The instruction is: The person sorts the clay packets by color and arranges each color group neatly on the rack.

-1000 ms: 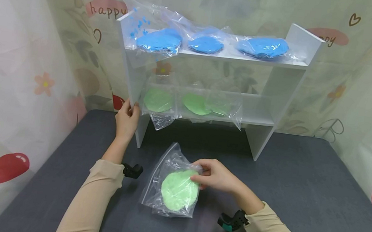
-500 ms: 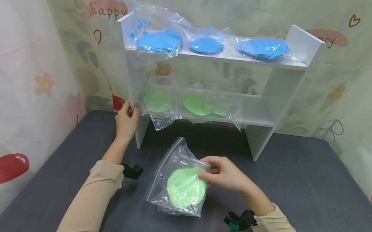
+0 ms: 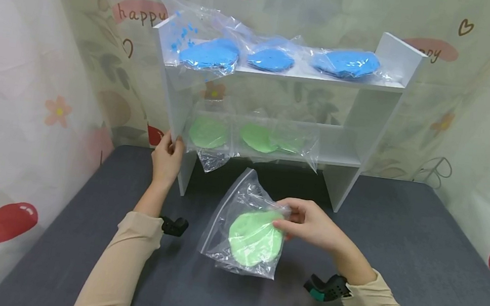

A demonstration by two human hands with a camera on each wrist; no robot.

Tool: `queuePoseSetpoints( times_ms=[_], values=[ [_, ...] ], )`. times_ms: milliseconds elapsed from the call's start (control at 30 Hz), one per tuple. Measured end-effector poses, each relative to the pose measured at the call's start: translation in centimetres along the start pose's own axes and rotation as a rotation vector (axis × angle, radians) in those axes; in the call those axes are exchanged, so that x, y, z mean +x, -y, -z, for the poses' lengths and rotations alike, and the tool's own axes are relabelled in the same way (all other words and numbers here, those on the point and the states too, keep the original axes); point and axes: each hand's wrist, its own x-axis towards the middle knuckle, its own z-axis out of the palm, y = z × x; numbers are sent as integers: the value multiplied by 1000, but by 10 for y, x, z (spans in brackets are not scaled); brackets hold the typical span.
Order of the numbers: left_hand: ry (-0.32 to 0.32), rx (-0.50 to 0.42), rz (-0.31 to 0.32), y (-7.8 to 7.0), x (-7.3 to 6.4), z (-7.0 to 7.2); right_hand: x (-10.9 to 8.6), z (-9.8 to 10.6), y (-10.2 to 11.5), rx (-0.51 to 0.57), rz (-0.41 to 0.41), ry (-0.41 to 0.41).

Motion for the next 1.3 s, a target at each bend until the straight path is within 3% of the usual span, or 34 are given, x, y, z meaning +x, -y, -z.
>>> queuePoseSetpoints(
  times_ms=[767, 1067, 1300],
  values=[
    [4, 10, 11, 0, 0, 1, -13, 25, 18, 36, 26, -115],
    [4, 11, 7, 1, 0, 0, -13, 36, 27, -6, -8, -226],
    [2, 10, 1, 0, 0, 1, -13, 43, 36, 33, -18, -318]
  ],
)
